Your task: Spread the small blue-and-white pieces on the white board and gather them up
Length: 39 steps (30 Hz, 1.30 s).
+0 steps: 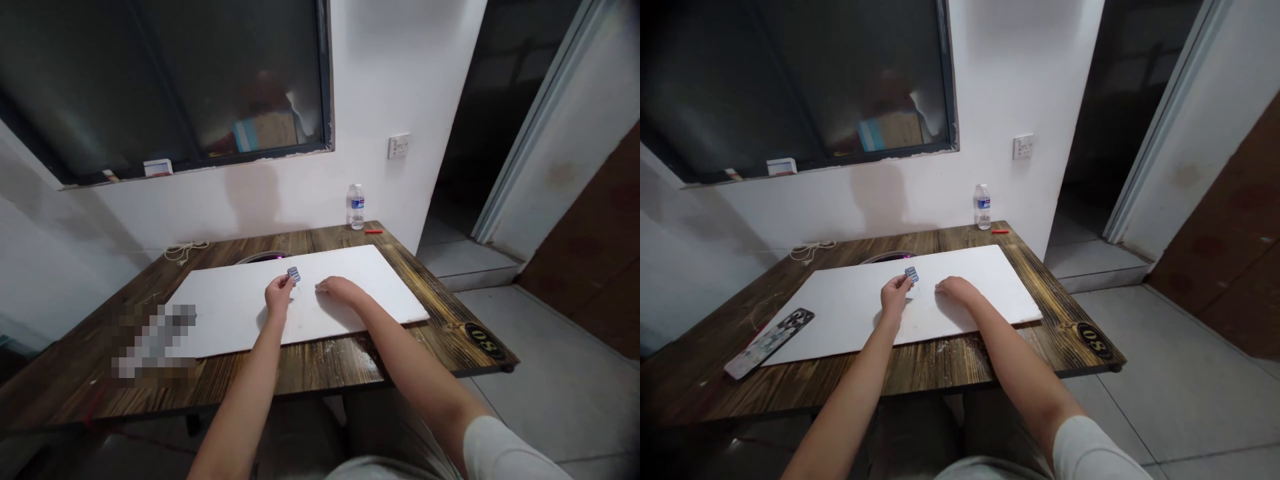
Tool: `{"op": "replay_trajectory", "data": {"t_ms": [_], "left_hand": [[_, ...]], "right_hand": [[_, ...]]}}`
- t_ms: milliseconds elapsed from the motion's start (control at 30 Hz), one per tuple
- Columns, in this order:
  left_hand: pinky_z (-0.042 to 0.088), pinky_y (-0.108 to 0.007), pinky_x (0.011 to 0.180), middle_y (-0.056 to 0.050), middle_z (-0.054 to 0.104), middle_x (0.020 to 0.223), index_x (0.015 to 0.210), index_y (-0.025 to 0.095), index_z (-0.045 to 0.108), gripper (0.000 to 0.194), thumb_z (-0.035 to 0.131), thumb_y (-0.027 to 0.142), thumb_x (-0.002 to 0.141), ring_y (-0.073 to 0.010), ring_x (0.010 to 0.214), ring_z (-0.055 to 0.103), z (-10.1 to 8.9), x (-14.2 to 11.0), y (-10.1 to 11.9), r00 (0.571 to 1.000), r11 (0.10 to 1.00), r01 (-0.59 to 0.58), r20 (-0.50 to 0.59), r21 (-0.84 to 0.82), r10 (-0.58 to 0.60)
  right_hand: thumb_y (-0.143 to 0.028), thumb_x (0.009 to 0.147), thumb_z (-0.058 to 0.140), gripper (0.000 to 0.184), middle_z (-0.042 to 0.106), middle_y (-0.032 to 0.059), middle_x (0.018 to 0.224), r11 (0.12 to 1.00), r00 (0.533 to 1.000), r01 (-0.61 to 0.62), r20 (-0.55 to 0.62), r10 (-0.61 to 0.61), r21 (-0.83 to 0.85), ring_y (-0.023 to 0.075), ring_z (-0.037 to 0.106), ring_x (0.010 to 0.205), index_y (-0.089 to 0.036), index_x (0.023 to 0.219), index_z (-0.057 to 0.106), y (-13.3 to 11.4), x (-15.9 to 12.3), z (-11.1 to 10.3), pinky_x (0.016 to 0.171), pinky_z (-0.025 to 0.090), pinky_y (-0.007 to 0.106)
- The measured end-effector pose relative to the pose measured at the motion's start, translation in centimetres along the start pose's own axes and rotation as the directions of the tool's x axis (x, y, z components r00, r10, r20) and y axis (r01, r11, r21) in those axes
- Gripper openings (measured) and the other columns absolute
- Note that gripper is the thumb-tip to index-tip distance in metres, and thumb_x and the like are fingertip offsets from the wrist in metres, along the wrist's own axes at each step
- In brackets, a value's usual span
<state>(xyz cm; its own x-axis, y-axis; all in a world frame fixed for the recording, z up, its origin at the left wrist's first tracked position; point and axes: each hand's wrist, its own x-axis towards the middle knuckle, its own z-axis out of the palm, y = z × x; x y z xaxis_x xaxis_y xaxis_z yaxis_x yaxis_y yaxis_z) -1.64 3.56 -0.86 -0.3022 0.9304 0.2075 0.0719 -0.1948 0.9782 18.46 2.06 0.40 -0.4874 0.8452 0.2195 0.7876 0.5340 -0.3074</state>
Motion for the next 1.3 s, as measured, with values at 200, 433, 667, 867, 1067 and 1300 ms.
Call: {"op": "replay_trajectory", "data": {"t_ms": [200,433,667,867,1067,1300], "left_hand": [[0.049,-0.023,0.056,-0.005,0.072,0.07,0.085,0.014,0.073,0.038,0.077,0.043,0.059,-0.0179,0.068,0.067,0.0,0.1,-0.2,1.0,1.0,-0.01,0.005,0.003,0.01],[0.051,-0.025,0.059,-0.005,0.073,0.072,0.083,0.015,0.073,0.038,0.078,0.043,0.058,-0.0184,0.069,0.068,0.2,-0.1,0.3,1.0,1.0,-0.013,0.009,-0.004,0.013],[0.051,-0.025,0.059,-0.003,0.071,0.068,0.08,0.015,0.072,0.034,0.079,0.04,0.057,-0.0171,0.066,0.067,0.2,-0.2,0.3,1.0,1.0,-0.012,0.016,-0.005,0.013],[0.05,-0.024,0.057,-0.004,0.072,0.069,0.08,0.016,0.073,0.032,0.078,0.038,0.058,-0.0175,0.067,0.066,0.2,-0.2,0.1,1.0,1.0,-0.007,0.019,-0.002,0.007],[0.049,-0.023,0.055,-0.004,0.072,0.07,0.083,0.015,0.074,0.033,0.076,0.039,0.06,-0.0177,0.068,0.067,0.1,-0.4,0.0,0.999,1.0,-0.008,0.036,0.014,0.008],[0.052,-0.025,0.059,-0.004,0.071,0.066,0.079,0.015,0.073,0.034,0.079,0.04,0.057,-0.0169,0.065,0.066,0.0,-0.2,-0.1,0.999,1.0,-0.018,0.031,0.02,0.018]], "right_hand": [[-0.013,0.08,0.06,0.026,0.075,0.0094,0.099,0.999,0.994,-0.023,0.103,0.026,-0.032,0.0229,0.064,0.095,-0.018,0.097,0.078,-0.1,0.5,-0.3,0.083,0.044,0.026],[-0.007,0.082,0.057,0.029,0.069,0.0097,0.103,0.998,0.997,0.042,0.064,-0.039,-0.053,0.0212,0.059,0.098,-0.018,0.101,0.075,0.6,0.4,0.1,0.079,0.041,0.025],[-0.021,0.079,0.073,0.023,0.062,0.0102,0.114,0.994,0.999,-0.023,0.045,0.018,0.104,0.0228,0.053,0.105,-0.022,0.102,0.074,3.4,1.2,1.7,0.091,0.04,0.03],[-0.022,0.078,0.073,0.023,0.059,0.0102,0.116,0.989,0.993,-0.079,0.094,0.068,0.122,0.0247,0.052,0.109,-0.022,0.101,0.074,3.5,1.5,1.8,0.091,0.041,0.031],[-0.029,0.078,0.075,0.032,0.058,0.0108,0.12,0.989,0.99,-0.123,0.08,0.116,0.079,0.0254,0.052,0.111,-0.024,0.109,0.07,3.3,1.3,1.5,0.09,0.042,0.032],[-0.03,0.077,0.077,0.025,0.061,0.0113,0.116,0.986,0.986,-0.151,0.085,0.145,0.065,0.0254,0.054,0.109,-0.021,0.099,0.072,2.8,1.2,1.0,0.083,0.042,0.03]]}}
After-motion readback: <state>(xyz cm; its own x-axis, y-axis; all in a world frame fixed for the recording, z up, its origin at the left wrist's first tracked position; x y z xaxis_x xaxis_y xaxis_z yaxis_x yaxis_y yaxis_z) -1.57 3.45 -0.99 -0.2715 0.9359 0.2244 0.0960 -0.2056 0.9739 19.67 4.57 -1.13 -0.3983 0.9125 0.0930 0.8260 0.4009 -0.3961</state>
